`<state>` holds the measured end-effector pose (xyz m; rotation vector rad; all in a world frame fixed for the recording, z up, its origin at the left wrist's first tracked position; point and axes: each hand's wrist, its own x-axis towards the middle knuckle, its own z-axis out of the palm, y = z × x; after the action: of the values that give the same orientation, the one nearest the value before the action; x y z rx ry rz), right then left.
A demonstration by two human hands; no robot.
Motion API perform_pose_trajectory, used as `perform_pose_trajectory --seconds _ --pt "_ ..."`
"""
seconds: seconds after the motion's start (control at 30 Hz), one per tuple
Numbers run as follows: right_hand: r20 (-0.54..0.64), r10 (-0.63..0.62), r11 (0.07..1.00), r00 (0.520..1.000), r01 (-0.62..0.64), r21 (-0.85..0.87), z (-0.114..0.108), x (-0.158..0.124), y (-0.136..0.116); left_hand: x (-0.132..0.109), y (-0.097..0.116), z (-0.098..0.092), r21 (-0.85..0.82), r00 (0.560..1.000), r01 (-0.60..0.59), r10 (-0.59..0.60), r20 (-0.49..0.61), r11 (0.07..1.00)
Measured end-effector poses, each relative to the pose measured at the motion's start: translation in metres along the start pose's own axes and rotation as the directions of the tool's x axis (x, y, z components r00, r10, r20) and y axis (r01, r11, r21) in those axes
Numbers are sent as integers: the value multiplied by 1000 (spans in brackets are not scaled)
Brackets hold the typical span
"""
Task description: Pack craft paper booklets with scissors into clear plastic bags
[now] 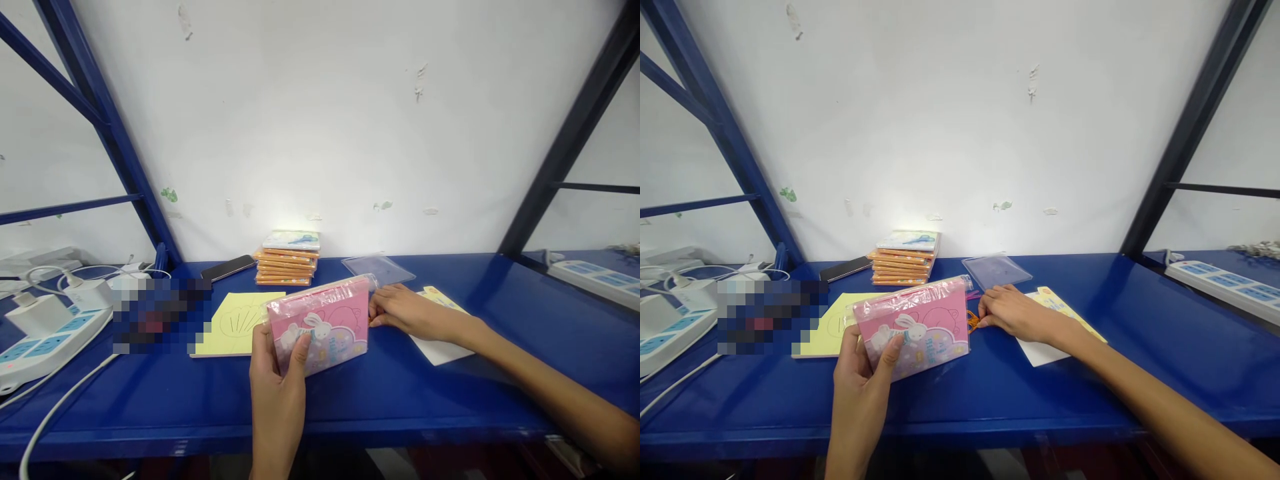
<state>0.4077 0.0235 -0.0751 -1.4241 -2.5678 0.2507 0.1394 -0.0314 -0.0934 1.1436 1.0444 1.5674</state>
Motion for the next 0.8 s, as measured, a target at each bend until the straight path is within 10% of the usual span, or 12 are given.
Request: perform_pose_trajectory --seconds 0.4,0.67,0.8 --pt "0 -40 999 999 40 3 -1 1 -2 0 1 0 -7 1000 2 -2 -3 1000" --pt "-464 146 888 873 91 451 -42 -14 -14 1 -1 -2 -26 1000 -12 12 5 1000" --pt "-190 -13 709 982 143 691 -40 -22 -46 2 -1 -3 -34 1000 -5 5 10 999"
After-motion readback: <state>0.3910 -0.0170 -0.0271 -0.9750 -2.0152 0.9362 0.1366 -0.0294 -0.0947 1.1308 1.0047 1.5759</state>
